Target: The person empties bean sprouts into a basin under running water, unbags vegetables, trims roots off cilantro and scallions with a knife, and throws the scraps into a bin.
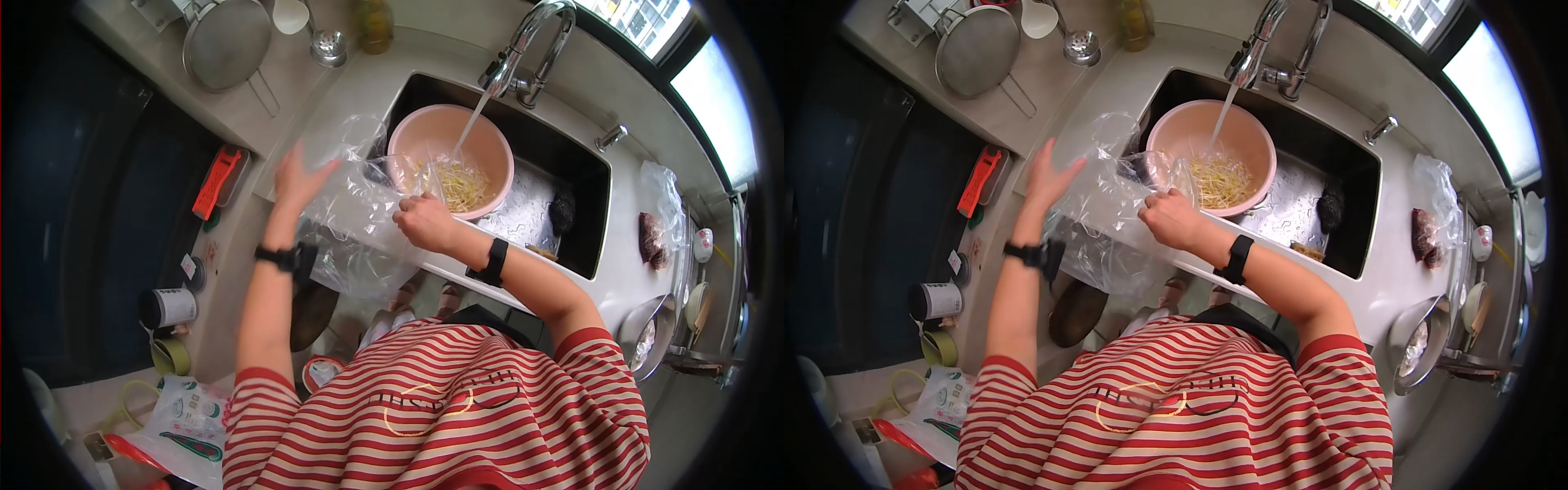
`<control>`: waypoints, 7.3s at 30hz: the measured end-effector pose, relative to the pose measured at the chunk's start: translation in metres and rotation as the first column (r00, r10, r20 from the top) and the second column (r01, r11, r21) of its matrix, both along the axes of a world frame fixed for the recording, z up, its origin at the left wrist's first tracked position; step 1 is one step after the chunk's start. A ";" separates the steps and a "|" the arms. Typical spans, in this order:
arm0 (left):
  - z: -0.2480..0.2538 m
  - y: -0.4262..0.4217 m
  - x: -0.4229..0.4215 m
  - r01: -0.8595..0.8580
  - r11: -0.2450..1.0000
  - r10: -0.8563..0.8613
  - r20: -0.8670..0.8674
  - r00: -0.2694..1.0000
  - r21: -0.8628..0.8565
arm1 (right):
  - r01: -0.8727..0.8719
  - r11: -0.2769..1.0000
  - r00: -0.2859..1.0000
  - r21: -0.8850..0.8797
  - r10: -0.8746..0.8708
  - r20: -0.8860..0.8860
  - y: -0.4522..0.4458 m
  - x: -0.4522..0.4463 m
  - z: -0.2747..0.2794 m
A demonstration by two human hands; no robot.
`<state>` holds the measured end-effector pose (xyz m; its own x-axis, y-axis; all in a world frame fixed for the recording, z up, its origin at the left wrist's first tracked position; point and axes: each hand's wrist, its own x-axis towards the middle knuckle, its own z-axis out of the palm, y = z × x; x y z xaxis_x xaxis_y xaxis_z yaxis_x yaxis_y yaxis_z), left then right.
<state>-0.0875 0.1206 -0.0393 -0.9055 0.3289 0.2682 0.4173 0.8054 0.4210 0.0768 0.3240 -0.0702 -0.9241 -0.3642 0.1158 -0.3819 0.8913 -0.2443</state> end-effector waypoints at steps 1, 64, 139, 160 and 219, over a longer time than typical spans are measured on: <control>-0.004 0.020 -0.008 -0.008 0.997 0.001 -0.101 0.995 -0.071 | -0.004 1.000 1.000 0.005 0.004 0.000 -0.002 0.002 0.003; 0.017 -0.017 0.033 0.082 0.995 -0.037 0.594 0.803 -0.049 | 0.137 0.974 0.985 -0.178 -0.153 -0.078 -0.003 -0.061 -0.002; 0.028 -0.110 0.136 -0.242 0.589 -0.365 0.521 0.771 0.771 | -0.202 0.773 0.977 -0.601 0.202 -0.067 -0.080 -0.018 0.111; 0.054 -0.176 0.294 -0.480 0.811 0.585 -0.502 0.637 0.335 | -0.708 0.606 0.632 -0.362 0.316 -0.708 -0.182 0.045 0.119; 0.157 -0.467 0.420 -0.726 0.677 0.578 -0.526 0.624 -0.118 | -0.943 0.258 0.331 -0.209 0.685 -0.650 -0.624 0.074 0.299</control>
